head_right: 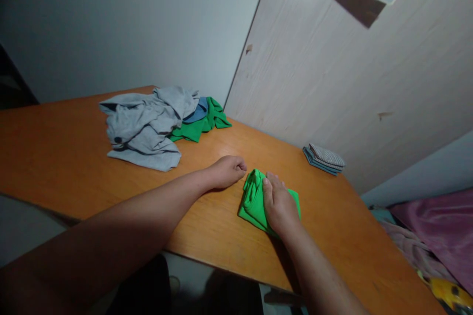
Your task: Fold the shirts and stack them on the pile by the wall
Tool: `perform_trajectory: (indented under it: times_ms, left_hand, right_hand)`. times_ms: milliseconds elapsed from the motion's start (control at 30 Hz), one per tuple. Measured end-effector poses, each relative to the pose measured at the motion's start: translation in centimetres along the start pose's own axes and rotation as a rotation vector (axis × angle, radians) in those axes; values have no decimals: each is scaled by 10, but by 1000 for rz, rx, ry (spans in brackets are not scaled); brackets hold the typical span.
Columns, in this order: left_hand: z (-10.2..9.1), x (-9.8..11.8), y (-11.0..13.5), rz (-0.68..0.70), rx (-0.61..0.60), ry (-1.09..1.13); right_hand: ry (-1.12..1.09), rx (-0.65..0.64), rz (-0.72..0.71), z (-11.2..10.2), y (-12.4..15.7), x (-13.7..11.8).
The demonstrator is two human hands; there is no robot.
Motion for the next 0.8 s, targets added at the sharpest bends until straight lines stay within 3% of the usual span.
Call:
perform_trajectory:
  times_ms: [167,367,567,667,800]
  left_hand:
    - [10,6,-3,13,-4,143]
    - [21,28,-2,83,-72,297]
    - [29,17,-6,98,-103,282]
    - [28,12,-7,115,-105,262]
    - [28,10,-8,130,-100,225]
  right_hand:
    - [-92,99,30,-12,4,2]
    - [-119,90,28,-11,3,-1]
    - [-126,97,28,-12,4,-2]
    - [-101,36,-23,-7,2,-8]
    - [-16,-137,-100,8,-2,-17]
Point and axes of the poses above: each hand's wrist, its own y-axis away from the middle knuckle, its own z-axis out of the palm, x = y × z, the point moved 9 cm from there along -y, towards the middle knuckle, and after that the axes turned 4 degrees about -z, right-handed, at the moved point
